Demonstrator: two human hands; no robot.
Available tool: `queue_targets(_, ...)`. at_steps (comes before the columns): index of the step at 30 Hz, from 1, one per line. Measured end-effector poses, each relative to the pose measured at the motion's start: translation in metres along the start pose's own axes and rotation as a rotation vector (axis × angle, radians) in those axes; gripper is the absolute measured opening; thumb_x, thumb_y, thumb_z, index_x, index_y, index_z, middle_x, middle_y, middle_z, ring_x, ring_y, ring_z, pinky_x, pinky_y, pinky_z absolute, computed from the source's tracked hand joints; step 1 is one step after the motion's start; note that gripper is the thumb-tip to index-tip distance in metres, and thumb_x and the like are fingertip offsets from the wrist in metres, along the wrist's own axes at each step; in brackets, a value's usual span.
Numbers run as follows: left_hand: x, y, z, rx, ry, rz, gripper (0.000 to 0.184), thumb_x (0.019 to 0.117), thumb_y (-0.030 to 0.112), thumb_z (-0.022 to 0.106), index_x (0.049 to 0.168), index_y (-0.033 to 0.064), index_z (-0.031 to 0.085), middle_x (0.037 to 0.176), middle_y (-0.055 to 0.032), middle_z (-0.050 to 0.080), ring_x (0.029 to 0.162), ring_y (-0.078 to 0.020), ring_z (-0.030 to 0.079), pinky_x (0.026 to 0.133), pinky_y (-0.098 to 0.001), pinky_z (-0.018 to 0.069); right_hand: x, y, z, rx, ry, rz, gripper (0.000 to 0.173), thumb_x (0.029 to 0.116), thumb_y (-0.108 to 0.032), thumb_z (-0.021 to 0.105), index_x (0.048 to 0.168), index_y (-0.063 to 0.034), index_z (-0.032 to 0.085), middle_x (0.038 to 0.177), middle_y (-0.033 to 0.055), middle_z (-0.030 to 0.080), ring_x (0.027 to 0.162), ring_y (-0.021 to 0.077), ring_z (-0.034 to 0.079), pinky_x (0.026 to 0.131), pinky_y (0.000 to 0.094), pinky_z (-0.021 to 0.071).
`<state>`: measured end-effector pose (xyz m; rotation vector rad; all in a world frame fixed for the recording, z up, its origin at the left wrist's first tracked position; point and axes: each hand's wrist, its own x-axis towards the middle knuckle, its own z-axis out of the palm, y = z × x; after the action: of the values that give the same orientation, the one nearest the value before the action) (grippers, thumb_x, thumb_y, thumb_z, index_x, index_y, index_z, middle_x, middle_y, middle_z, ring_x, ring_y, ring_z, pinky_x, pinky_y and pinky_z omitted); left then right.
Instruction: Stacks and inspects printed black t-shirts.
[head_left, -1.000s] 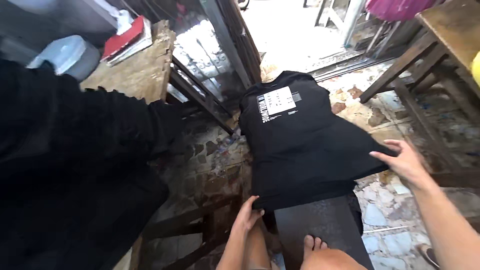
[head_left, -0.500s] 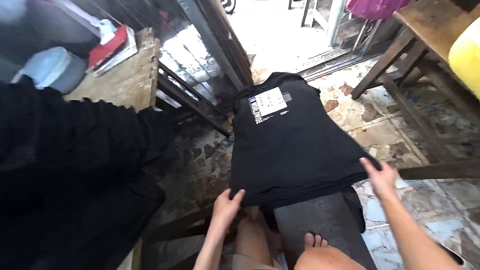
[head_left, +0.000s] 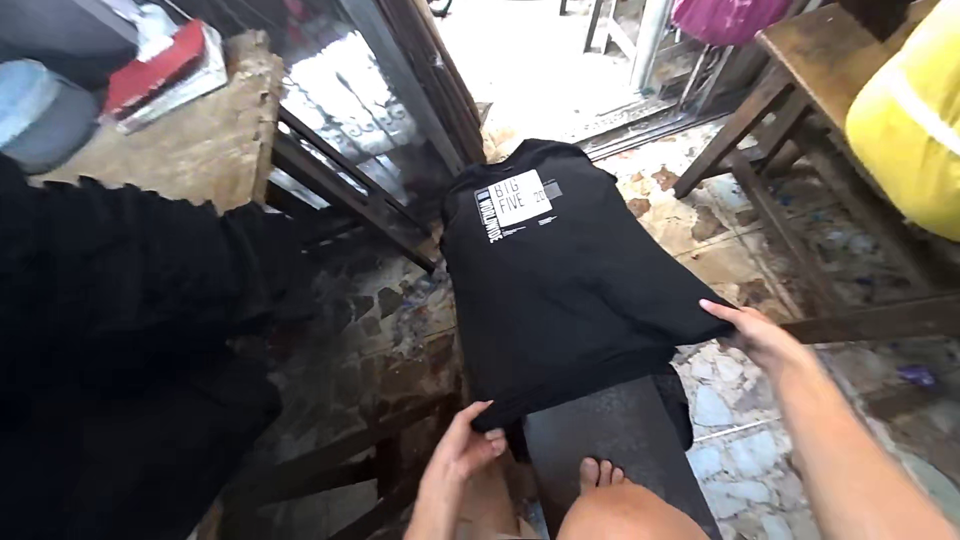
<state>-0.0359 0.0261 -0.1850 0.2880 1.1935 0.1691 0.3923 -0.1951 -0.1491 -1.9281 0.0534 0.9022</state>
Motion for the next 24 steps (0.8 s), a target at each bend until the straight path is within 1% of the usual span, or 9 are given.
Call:
queue_targets(3,-0.042,0.043,0.006,0.029,0.101,0.261,0.022,0.0981,0.016,0.056,0.115,0.0023,0.061,0.099,-0.0143,0.069,0.085,-0.0218,0.067,0.074,-0.0396,0.0584,0.013,0.047,0.034,0.175,0.173,-0.093,0.05,0.1019,-0.029,0.064,0.137,0.0051,0.056,0.132,0.023,0.063,0.121,0.0296,0.061,0.106,0.0496,0.048)
queue_targets(5,-0.065,0.062,0.012,0.079,0.211,0.456,0.032,0.1012,0.014,0.055,0.129,-0.0024,0.056,0.115,-0.0208,0.068,0.101,-0.0289,0.068,0.085,-0.0453,0.0587,0.021,0.086,0.058,-0.001,0.121,0.05,0.058,0.0993,-0.04,0.067,0.131,0.0082,0.059,0.13,0.0281,0.063,0.122,0.0383,0.06,0.105,0.057,0.0463)
queue_targets(8,-0.069,0.067,0.024,0.563,0.38,0.537,0.032,0.1045,0.024,0.055,0.12,-0.0024,0.062,0.1,-0.0151,0.07,0.08,-0.0201,0.068,0.067,-0.0349,0.0575,0.015,0.081,0.063,-0.167,0.253,-0.069,0.055,0.095,-0.042,0.073,0.117,0.008,0.068,0.115,0.0317,0.068,0.112,0.0464,0.064,0.099,0.0659,0.0471)
queue_targets(10,-0.069,0.065,0.026,1.034,0.473,0.507,0.036,0.1013,0.037,0.061,0.114,0.0056,0.071,0.098,-0.0103,0.072,0.083,-0.0194,0.069,0.074,-0.0408,0.0581,-0.008,0.045,0.048,-0.188,0.375,-0.257,0.049,0.0949,-0.032,0.075,0.115,0.0125,0.067,0.116,0.0362,0.065,0.115,0.0495,0.062,0.102,0.0665,0.044)
queue_targets(12,-0.075,0.064,0.033,1.257,0.387,0.639,0.035,0.0979,0.043,0.061,0.112,0.0134,0.074,0.099,-0.0041,0.075,0.091,-0.0166,0.072,0.084,-0.0451,0.0593,-0.021,0.006,0.033,-0.073,0.443,-0.435,0.042,0.0943,-0.02,0.076,0.113,0.0156,0.064,0.115,0.0342,0.065,0.111,0.0398,0.063,0.102,0.057,0.046)
queue_targets(15,-0.06,0.054,0.027,0.667,0.123,0.951,0.035,0.0974,0.025,0.059,0.116,-0.0032,0.066,0.096,-0.0099,0.075,0.082,-0.0159,0.073,0.071,-0.0327,0.0621,-0.034,-0.046,0.029,0.236,0.43,-0.513,0.028,0.093,-0.015,0.072,0.11,0.0063,0.063,0.103,0.0097,0.065,0.093,0.0088,0.063,0.091,0.0329,0.0541)
queue_targets(17,-0.022,0.033,0.007,0.517,0.219,0.893,0.033,0.1008,0.022,0.059,0.118,-0.0052,0.065,0.108,-0.0145,0.071,0.099,-0.0199,0.069,0.088,-0.0394,0.0593,-0.039,-0.069,0.027,0.336,0.418,-0.507,0.021,0.0912,-0.017,0.073,0.102,-0.002,0.062,0.091,-0.0015,0.063,0.082,0.0019,0.063,0.08,0.0269,0.056)
queue_targets(20,0.037,-0.009,-0.014,0.673,0.327,0.57,0.033,0.102,0.025,0.061,0.113,-0.0054,0.069,0.116,-0.0209,0.068,0.108,-0.0283,0.065,0.094,-0.0484,0.0534,-0.036,-0.084,0.024,0.216,0.381,-0.544,0.025,0.0913,-0.015,0.075,0.106,0.0023,0.065,0.096,0.0053,0.064,0.084,0.0068,0.061,0.083,0.0315,0.0547)
queue_targets(24,0.05,-0.029,-0.01,0.242,0.234,0.332,0.031,0.1063,0.021,0.051,0.128,-0.0013,0.053,0.097,-0.0174,0.065,0.072,-0.0227,0.063,0.06,-0.0356,0.0549,-0.028,-0.06,0.025,-0.056,0.359,-0.309,0.038,0.0912,-0.014,0.078,0.116,0.0111,0.063,0.114,0.0293,0.064,0.103,0.0342,0.062,0.094,0.0554,0.0481)
